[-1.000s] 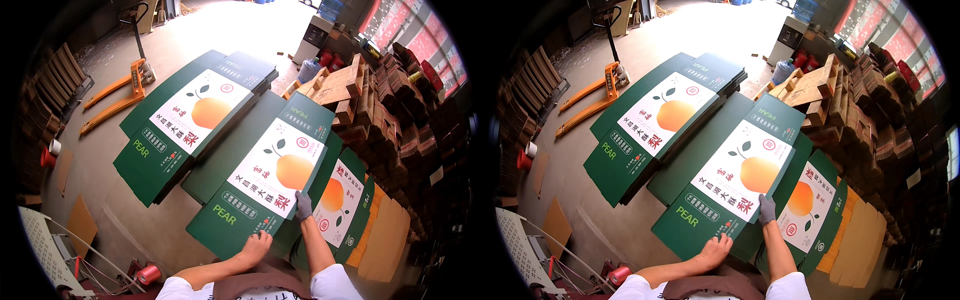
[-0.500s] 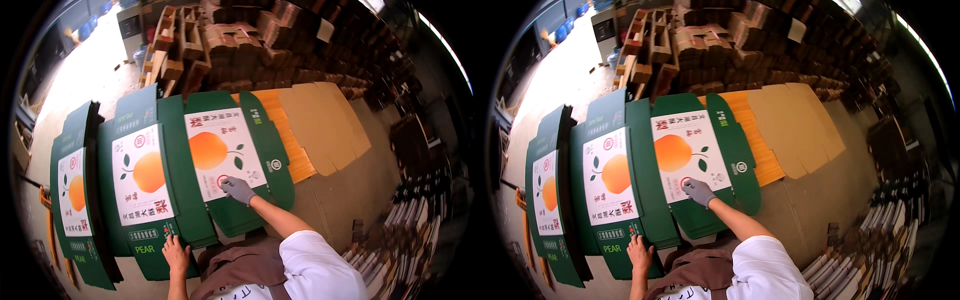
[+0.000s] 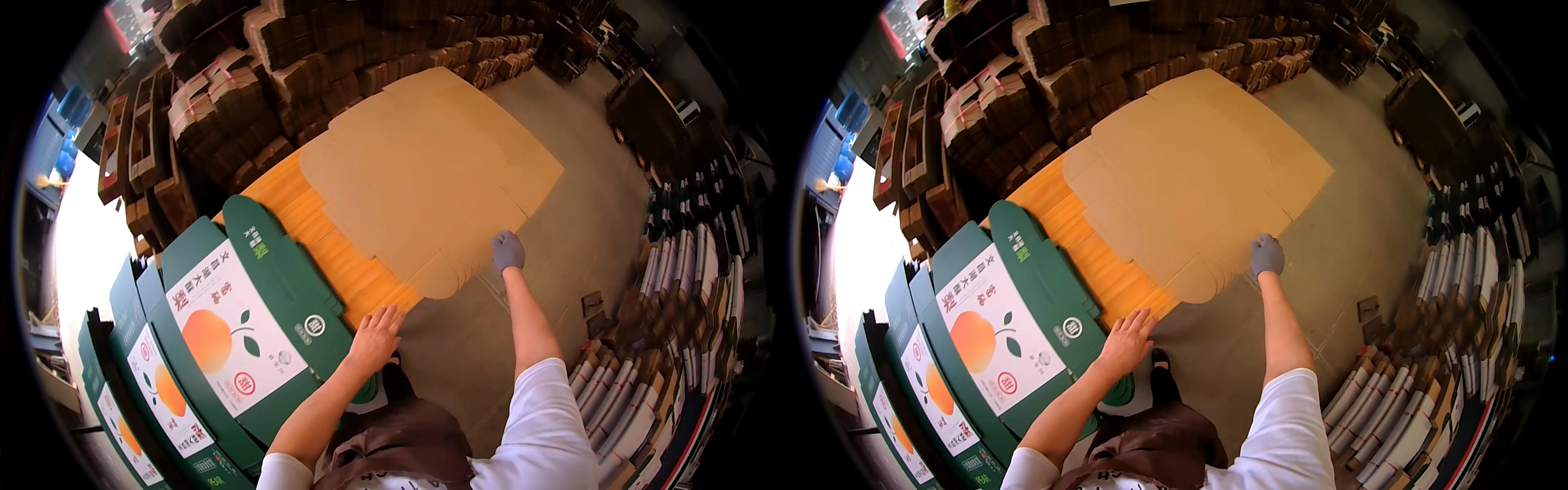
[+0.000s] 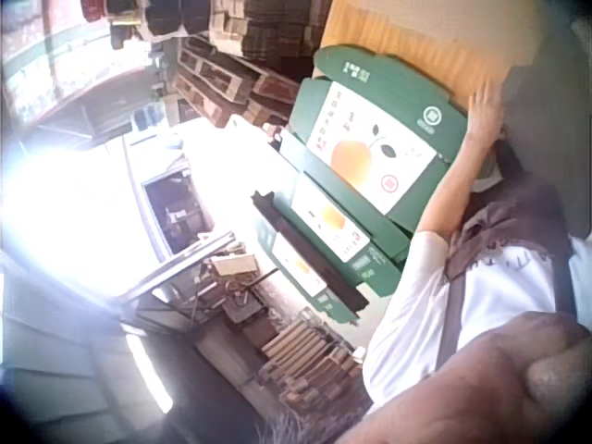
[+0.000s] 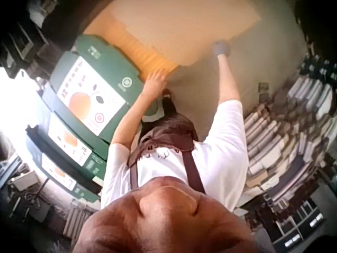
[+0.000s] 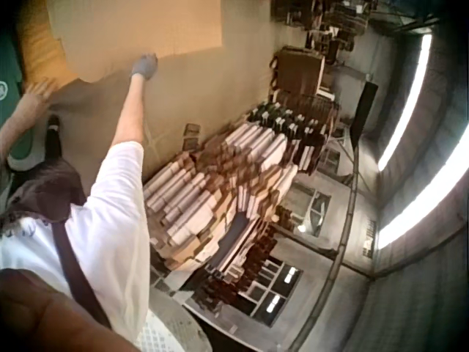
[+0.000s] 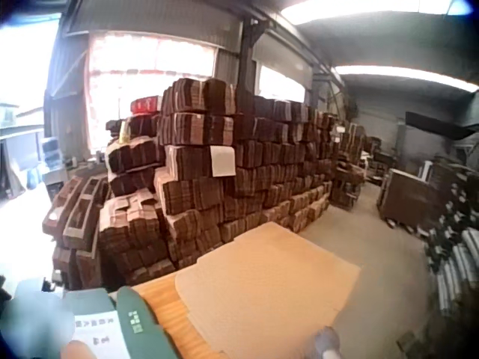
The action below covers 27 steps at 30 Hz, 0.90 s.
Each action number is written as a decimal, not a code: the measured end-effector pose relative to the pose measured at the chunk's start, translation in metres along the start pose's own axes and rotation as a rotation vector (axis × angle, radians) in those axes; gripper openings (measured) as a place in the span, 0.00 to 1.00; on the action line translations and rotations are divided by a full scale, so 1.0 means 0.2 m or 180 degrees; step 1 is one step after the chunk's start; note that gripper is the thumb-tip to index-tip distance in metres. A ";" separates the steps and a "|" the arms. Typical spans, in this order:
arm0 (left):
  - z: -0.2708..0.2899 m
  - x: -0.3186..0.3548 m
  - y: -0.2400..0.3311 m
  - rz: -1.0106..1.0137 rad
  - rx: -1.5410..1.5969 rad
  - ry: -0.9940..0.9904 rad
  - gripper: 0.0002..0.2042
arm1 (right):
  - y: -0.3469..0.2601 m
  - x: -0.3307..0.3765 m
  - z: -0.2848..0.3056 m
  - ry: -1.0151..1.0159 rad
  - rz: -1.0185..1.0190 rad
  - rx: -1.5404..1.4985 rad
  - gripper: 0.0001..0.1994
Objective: The person repeatedly picks up flat green cardboard boxes printed with pear graphics and stacks them on a growing pile. The person handles the boxes one at a time, aligning and placing them in a warehouse environment.
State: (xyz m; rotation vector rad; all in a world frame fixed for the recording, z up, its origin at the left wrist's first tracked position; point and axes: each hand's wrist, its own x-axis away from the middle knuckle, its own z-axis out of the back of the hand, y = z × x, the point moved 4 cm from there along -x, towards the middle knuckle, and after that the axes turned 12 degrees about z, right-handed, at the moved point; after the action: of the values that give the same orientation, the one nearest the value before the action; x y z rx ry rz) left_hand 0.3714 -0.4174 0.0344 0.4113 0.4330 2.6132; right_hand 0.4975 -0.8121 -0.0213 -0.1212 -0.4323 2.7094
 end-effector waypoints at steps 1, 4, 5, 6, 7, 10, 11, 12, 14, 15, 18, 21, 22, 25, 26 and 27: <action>-0.05 -0.11 0.04 -0.0044 -0.0053 -0.0032 0.30 | 0.10 -0.09 0.03 0.0122 0.0031 0.0115 0.18; -0.17 -0.34 0.09 0.0029 -0.0146 -0.0235 0.32 | 0.25 -0.32 0.04 -0.0044 -0.0008 0.0272 0.23; -0.19 -0.38 0.08 0.0145 -0.0123 -0.0363 0.33 | 0.26 -0.37 0.04 -0.0190 -0.0034 0.0292 0.24; -0.22 -0.41 0.08 0.0240 -0.0098 -0.0485 0.33 | 0.29 -0.41 0.03 -0.0258 -0.0074 0.0354 0.25; -0.24 -0.42 0.08 0.0218 -0.0189 -0.0481 0.34 | 0.31 -0.44 0.02 -0.0320 -0.0118 0.0417 0.26; -0.27 -0.37 0.01 0.0318 -0.0441 -0.0529 0.35 | 0.16 -0.45 0.00 -0.0501 -0.0119 0.0551 0.26; -0.27 -0.37 0.00 0.0361 -0.0450 -0.0558 0.36 | 0.09 -0.46 0.02 -0.0534 -0.0095 0.0621 0.26; -0.27 -0.39 0.01 0.0373 -0.0444 -0.0573 0.36 | 0.11 -0.47 0.03 -0.0484 -0.0116 0.0572 0.26; -0.26 -0.40 0.03 0.0442 -0.0418 -0.0616 0.36 | 0.22 -0.53 0.04 -0.0394 -0.0155 0.0459 0.27; -0.26 -0.41 0.06 0.0444 -0.0391 -0.0646 0.36 | 0.32 -0.58 0.04 -0.0541 -0.0205 0.0038 0.25; -0.28 -0.43 0.08 0.0469 -0.0181 -0.0674 0.35 | 0.46 -0.68 0.07 -0.0701 -0.0403 -0.1411 0.19; -0.26 -0.39 0.06 0.0497 0.0008 -0.0443 0.36 | 0.23 -0.66 0.19 -0.0469 -0.0454 -0.2599 0.13; -0.26 -0.39 0.06 0.0472 0.0110 -0.0308 0.33 | 0.19 -0.65 0.28 -0.0272 -0.0215 -0.2433 0.13; -0.22 -0.40 0.04 0.0612 0.0437 -0.0072 0.22 | -0.02 -0.57 0.61 0.0299 0.0458 -0.2086 0.13; -0.18 -0.40 -0.02 0.0835 0.0539 -0.0109 0.18 | -0.15 -0.50 0.75 0.0455 0.0665 -0.2118 0.12; -0.13 -0.40 -0.06 0.1039 0.0657 -0.0147 0.14 | -0.30 -0.41 0.90 0.0621 0.0871 -0.2137 0.12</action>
State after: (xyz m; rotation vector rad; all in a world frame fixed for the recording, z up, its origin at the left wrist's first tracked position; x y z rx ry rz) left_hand 0.4359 -0.4511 -0.0104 0.6582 0.6733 2.8743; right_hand 0.5685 -0.8435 0.1707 -0.6605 -1.3252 2.6476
